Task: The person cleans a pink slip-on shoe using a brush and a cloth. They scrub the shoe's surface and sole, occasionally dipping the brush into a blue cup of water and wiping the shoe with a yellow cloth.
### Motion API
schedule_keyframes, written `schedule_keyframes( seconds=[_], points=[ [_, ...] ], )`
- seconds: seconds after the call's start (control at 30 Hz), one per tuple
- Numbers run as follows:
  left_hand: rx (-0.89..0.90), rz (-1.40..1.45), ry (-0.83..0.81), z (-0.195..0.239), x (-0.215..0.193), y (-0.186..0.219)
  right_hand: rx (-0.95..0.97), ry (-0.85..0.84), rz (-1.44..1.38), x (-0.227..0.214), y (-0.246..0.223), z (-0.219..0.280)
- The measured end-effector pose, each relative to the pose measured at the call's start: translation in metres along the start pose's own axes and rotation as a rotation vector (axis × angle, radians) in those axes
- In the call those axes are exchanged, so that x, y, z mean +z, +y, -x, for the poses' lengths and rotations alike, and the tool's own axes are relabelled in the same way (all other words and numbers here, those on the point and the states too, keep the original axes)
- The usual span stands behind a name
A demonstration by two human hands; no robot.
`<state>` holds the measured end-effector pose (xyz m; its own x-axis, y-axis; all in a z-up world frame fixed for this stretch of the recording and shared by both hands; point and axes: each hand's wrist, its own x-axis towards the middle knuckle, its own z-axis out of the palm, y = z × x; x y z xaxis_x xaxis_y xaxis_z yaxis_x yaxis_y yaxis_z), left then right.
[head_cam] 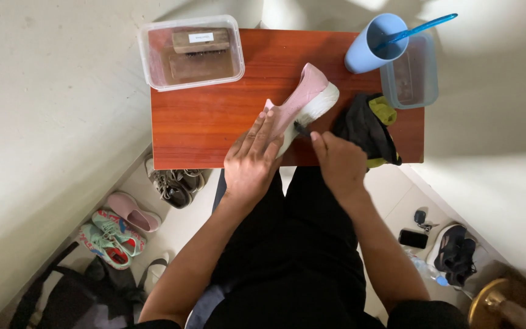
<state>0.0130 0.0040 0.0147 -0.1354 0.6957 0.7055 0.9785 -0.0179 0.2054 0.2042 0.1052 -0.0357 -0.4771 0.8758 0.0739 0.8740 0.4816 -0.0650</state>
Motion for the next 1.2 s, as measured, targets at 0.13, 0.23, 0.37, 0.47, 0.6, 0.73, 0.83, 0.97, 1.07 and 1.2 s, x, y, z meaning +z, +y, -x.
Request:
schedule_keyframes(
  seconds=[0.13,0.23,0.37,0.47,0.6,0.73,0.83,0.97,1.07,1.2],
  points=[
    [0.014,-0.001,-0.008,0.003,-0.001,0.003,0.043,0.027,0.041,-0.020,0.018,-0.024],
    [0.027,-0.011,0.020,-0.001,-0.001,0.008,0.056,0.209,0.192,-0.024,0.015,-0.031],
    [0.031,-0.041,0.027,0.000,0.000,0.009,0.034,0.113,0.107,-0.017,-0.011,-0.015],
    [0.012,-0.033,0.023,0.004,0.003,0.005,0.040,-0.068,-0.087,-0.018,-0.015,-0.009],
    [0.024,-0.005,0.008,0.001,0.001,0.004,0.088,-0.148,-0.105,-0.031,0.001,-0.028],
    [0.025,-0.007,0.008,0.005,0.003,0.006,0.101,0.025,-0.016,-0.031,0.013,-0.036],
    [0.025,-0.019,0.005,0.004,0.003,0.009,0.058,0.051,0.201,-0.014,0.005,-0.026],
    [0.016,-0.035,0.015,0.002,0.002,0.006,0.073,-0.192,-0.223,-0.022,-0.014,-0.009],
    [0.017,-0.052,0.010,-0.002,0.001,0.005,0.120,-0.278,-0.463,-0.033,-0.003,-0.016],
    [0.003,-0.041,-0.007,-0.001,-0.001,0.006,0.185,-0.031,-0.166,-0.035,0.013,-0.029]
  ],
)
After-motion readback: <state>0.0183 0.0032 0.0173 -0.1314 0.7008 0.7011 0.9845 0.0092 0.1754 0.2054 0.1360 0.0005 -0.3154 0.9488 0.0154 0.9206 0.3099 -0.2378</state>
